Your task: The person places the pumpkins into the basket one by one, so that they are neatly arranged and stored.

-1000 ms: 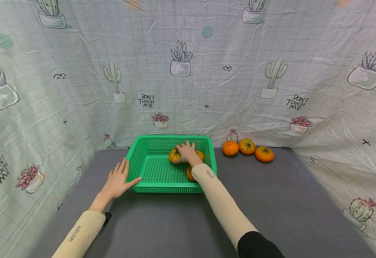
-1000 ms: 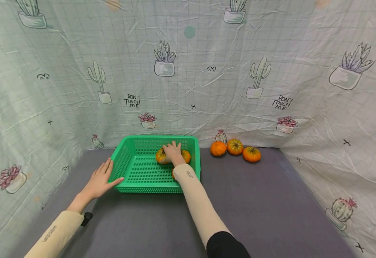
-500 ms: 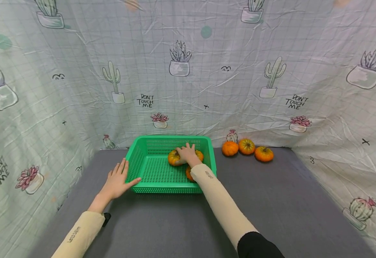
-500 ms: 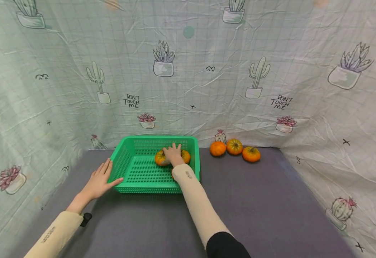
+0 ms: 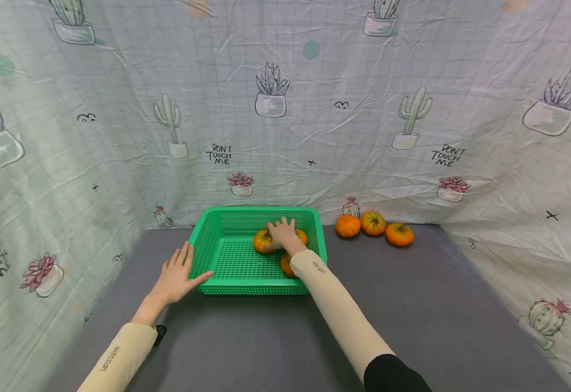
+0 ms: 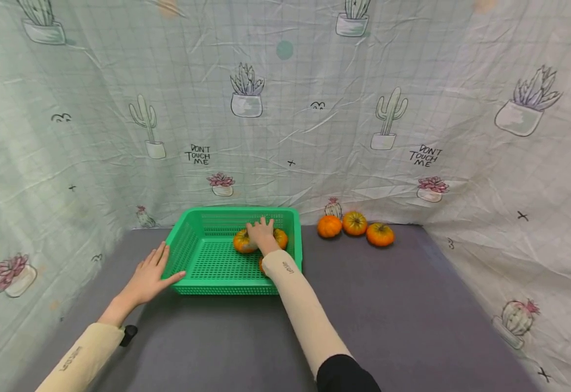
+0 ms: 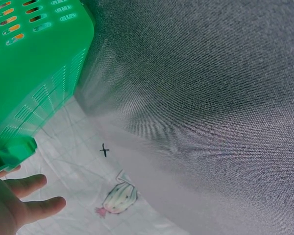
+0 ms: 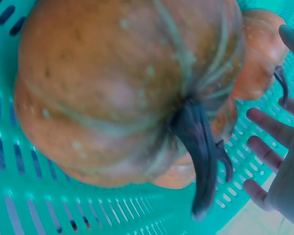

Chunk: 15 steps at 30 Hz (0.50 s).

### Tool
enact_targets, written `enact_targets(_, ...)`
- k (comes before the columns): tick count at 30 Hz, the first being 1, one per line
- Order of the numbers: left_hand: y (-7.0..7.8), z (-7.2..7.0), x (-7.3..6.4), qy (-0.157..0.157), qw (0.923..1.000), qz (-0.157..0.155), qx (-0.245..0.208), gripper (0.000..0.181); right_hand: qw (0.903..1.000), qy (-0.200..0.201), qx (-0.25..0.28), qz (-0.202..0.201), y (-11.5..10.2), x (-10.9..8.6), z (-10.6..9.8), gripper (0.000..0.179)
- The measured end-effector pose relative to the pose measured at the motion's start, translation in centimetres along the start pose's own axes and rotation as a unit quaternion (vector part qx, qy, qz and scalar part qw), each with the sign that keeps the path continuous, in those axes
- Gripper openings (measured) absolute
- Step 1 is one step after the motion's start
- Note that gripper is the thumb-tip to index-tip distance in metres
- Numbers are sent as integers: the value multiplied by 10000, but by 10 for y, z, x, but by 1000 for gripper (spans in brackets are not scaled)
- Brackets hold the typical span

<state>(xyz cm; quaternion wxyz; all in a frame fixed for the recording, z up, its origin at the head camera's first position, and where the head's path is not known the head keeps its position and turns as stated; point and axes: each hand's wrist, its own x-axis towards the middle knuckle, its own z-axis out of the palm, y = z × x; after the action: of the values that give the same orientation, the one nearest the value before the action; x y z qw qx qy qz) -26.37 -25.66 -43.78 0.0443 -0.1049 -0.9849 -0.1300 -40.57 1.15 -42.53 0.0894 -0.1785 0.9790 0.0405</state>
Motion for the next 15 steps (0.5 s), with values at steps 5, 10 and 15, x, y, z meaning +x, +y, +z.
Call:
enact_targets(5, 1, 0, 0, 0, 10000, 10, -14, 96, 9997, 243, -22, -95, -1, -5, -6, 72)
enact_targets(10, 0, 0, -1, 7, 10000, -24, 8, 96, 9979, 526, -39, -380, -4, -12, -16, 68)
enact_targets(15, 0, 0, -1, 19, 10000, -16, 0, 96, 9961, 666, -82, -572, -6, -19, -24, 66)
